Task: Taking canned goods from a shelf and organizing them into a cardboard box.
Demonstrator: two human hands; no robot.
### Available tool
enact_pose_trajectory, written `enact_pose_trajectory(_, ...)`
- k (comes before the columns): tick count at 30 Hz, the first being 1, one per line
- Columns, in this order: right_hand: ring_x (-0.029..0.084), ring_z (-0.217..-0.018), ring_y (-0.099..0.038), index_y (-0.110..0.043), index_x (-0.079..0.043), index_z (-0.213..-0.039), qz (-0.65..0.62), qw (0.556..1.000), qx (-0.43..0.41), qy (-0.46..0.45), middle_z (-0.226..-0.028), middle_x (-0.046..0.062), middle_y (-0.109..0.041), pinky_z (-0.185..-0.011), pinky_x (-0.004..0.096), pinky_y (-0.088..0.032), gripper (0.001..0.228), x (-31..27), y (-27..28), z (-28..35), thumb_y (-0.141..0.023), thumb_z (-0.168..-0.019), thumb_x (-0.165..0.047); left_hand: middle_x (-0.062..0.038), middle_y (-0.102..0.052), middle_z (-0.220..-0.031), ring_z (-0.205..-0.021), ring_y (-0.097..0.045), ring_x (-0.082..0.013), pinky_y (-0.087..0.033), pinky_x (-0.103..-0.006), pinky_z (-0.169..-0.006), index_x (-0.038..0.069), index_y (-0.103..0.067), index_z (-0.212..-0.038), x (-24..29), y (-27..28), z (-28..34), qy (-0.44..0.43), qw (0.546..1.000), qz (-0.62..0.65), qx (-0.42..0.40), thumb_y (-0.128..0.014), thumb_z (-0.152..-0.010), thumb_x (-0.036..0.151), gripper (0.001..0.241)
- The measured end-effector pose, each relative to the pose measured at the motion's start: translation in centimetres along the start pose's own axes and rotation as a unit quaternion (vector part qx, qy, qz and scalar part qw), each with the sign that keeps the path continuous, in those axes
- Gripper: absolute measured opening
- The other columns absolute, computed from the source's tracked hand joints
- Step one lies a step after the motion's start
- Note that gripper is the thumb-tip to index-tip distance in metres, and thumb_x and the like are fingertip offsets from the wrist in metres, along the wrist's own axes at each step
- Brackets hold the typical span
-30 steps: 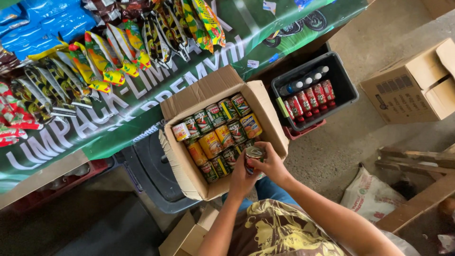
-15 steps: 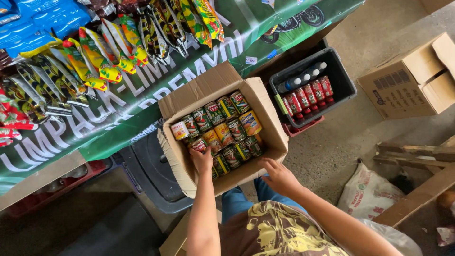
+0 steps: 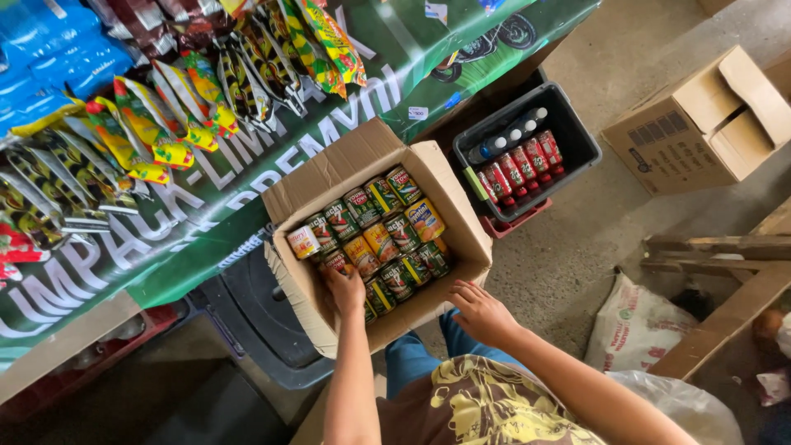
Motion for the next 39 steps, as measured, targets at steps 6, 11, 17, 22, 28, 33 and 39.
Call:
enact_pose_trajectory(6, 0.033, -0.14, -0.044, -0.058, -0.007, -0.129, 0.005, 1.0, 0.021, 0.009, -0.137, 0.013, -0.057, -0.118, 0.045, -0.034, 0.046, 0.2, -0.4, 0.1, -0.07, -0.086, -0.017, -0.021, 0.002, -0.17, -0.155, -0.009, -0.0374, -0.014, -0.0461, -0.124, 0.003, 0.0, -0.164, -0.7, -0.6, 0.1, -0.045, 0.995, -0.057, -0.066, -0.062, -0.094, 0.032, 0.098)
enact_pose_trajectory(11, 0.035, -0.132, -0.049, -0.057, -0.008, -0.128, 0.002, 1.0, -0.002, -0.007, -0.132, 0.014, -0.058, -0.11, 0.046, -0.041, 0.045, 0.5, -0.7, -0.5, -0.07, -0.087, -0.022, -0.019, -0.011, -0.17, -0.157, -0.016, -0.0362, -0.024, -0.0469, -0.125, 0.01, -0.012, -0.164, 1.6, 3.6, 0.8, -0.043, 0.989, -0.106, -0.09, -0.065, -0.095, 0.045, 0.094)
enact_pose_trajectory(17, 0.037, -0.111, -0.062, -0.059, -0.013, -0.129, -0.111, 0.992, -0.041, -0.035, -0.122, 0.014, -0.062, -0.091, 0.049, -0.052, 0.04, 3.1, 3.8, -4.4, -0.068, -0.094, -0.03, -0.016, -0.053, -0.149, -0.131, -0.056, -0.0334, -0.048, -0.043, -0.106, 0.011, -0.044, -0.152, 14.6, 10.0, 5.2, -0.233, 0.957, -0.066, -0.161, -0.066, -0.093, 0.047, 0.072)
enact_pose_trajectory(22, 0.035, -0.104, -0.068, -0.062, -0.011, -0.126, -0.17, 0.982, 0.056, 0.056, -0.114, 0.015, -0.068, -0.087, 0.047, -0.056, 0.037, 4.2, 9.9, -8.1, -0.07, -0.093, -0.027, -0.006, -0.072, -0.131, -0.103, -0.075, -0.0244, -0.058, -0.0362, -0.089, 0.013, -0.06, -0.139, 35.8, 22.1, 23.4, -0.322, 0.904, -0.08, -0.268, -0.066, -0.093, 0.03, 0.05)
enact_pose_trajectory(28, 0.03, -0.104, -0.071, -0.064, -0.009, -0.124, -0.215, 0.968, 0.082, 0.1, -0.111, 0.013, -0.073, -0.088, 0.041, -0.057, 0.034, 8.5, 15.7, -8.1, -0.071, -0.096, -0.027, -0.016, -0.07, -0.122, -0.113, -0.069, -0.0306, -0.054, -0.0396, -0.097, 0.007, -0.063, -0.135, 58.1, 31.6, 39.0, -0.715, 0.691, -0.003, 0.106, -0.073, -0.096, 0.017, 0.041)
enact_pose_trajectory(33, 0.024, -0.103, -0.072, -0.062, -0.013, -0.128, -0.269, 0.963, 0.02, 0.013, -0.115, 0.007, -0.073, -0.087, 0.036, -0.058, 0.04, 15.7, 17.0, -6.8, -0.071, -0.093, -0.028, -0.016, -0.056, -0.142, -0.133, -0.062, -0.0351, -0.052, -0.043, -0.113, 0.003, -0.054, -0.147, 71.3, 31.7, 36.7, -0.727, 0.617, 0.01, 0.3, -0.074, -0.107, 0.005, 0.044)
enact_pose_trajectory(39, 0.017, -0.108, -0.074, -0.064, -0.014, -0.129, -0.346, 0.937, 0.028, -0.039, -0.114, 0.006, -0.077, -0.092, 0.032, -0.058, 0.039, 26.5, 14.9, -5.2, -0.072, -0.092, -0.023, -0.017, -0.051, -0.151, -0.134, -0.05, -0.0417, -0.047, -0.0474, -0.111, 0.005, -0.051, -0.146, 78.0, 28.7, 30.9, -0.67, 0.575, -0.058, 0.466, -0.076, -0.096, 0.004, 0.056)
Point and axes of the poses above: each hand's wrist, its own z-axis away from the middle knuckle, its own y-axis out of the back of the hand, x = y × z, the point moved 6 cm from there along -z, towards the middle knuckle
